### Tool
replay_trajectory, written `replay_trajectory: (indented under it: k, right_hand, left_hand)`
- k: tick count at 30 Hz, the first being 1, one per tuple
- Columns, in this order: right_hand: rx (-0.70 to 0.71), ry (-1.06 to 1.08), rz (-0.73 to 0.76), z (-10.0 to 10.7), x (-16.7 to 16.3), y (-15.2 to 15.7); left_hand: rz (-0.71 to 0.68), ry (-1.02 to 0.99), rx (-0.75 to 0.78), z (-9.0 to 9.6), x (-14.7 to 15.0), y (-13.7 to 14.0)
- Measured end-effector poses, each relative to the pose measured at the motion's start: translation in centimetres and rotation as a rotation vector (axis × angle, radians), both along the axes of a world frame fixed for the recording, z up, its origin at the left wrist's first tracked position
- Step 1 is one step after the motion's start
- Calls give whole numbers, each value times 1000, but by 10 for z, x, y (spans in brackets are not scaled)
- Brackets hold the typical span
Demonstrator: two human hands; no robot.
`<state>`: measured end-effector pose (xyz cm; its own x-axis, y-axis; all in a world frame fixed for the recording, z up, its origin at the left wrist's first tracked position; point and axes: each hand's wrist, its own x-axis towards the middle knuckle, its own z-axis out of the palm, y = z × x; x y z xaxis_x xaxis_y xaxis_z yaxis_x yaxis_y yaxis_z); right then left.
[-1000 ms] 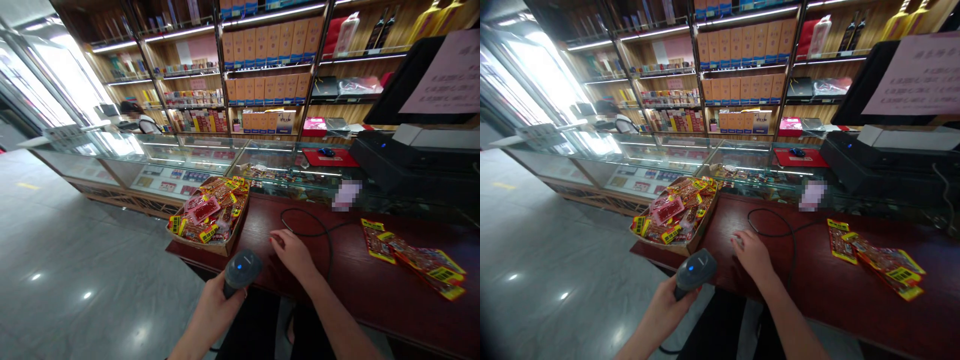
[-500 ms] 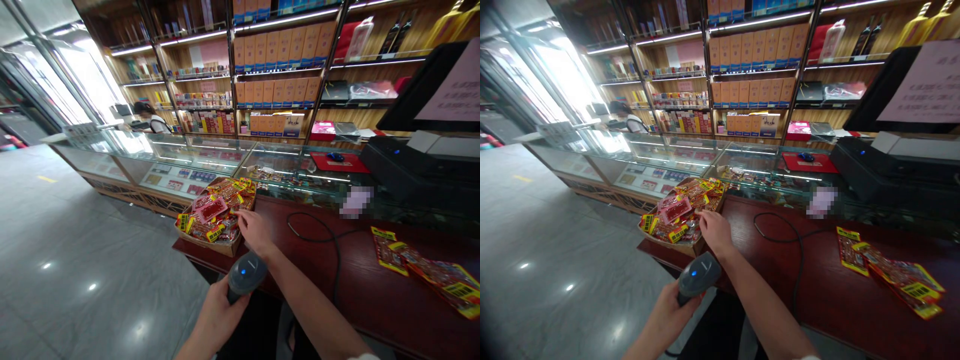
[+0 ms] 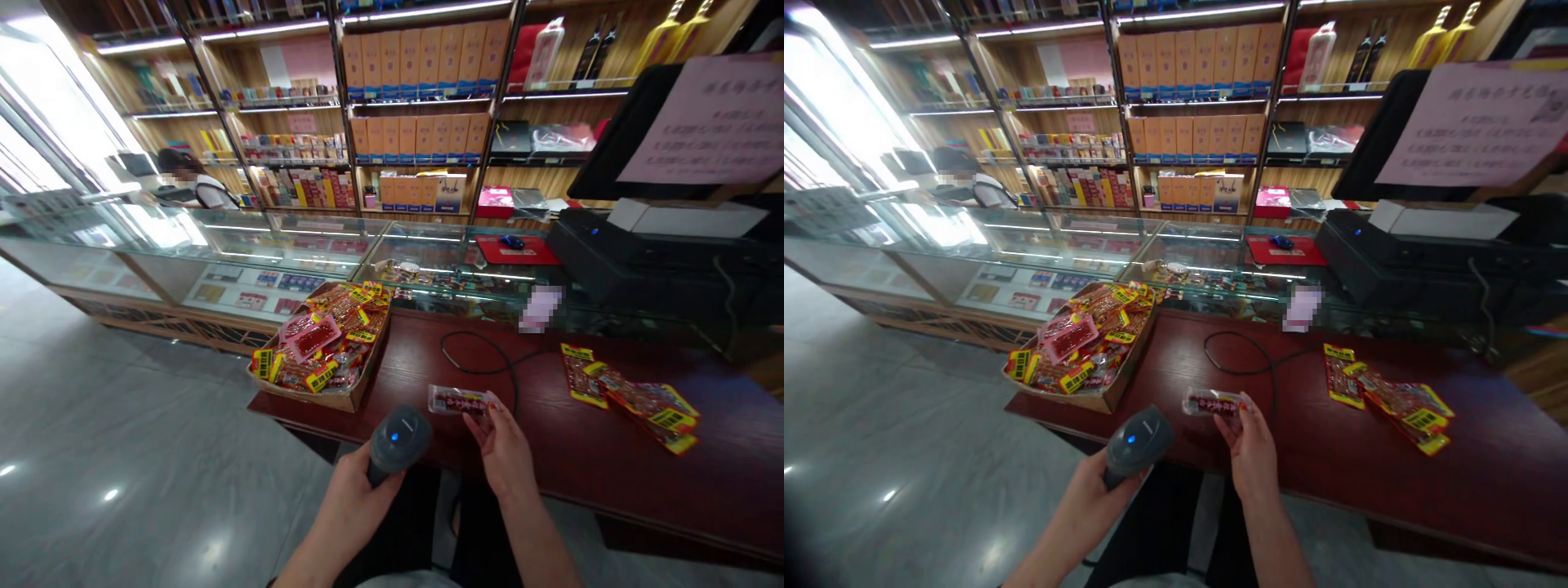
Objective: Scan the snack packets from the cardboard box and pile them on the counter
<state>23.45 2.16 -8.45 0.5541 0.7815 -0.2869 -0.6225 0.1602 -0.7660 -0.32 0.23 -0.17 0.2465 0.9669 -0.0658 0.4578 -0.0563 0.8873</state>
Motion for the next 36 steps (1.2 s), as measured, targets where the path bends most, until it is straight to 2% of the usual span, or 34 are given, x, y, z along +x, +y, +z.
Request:
replay_trajectory:
  k: [7,21,26,36]
  right_hand:
    - [5,156,-12,-18,-11,-3]
    - [51,164,-10,-17,-26,-4]
    - [109,111,17,-24,-21,0]
    - [76,122,-8,-37,-16,4]
  left_hand:
    - [12,31,-15,-4,6,-1]
    - [46,27,-84,-16,5,0]
    - [32,45,-85,-12,0,-1]
    - [83,49,-100,-1,-4,3]
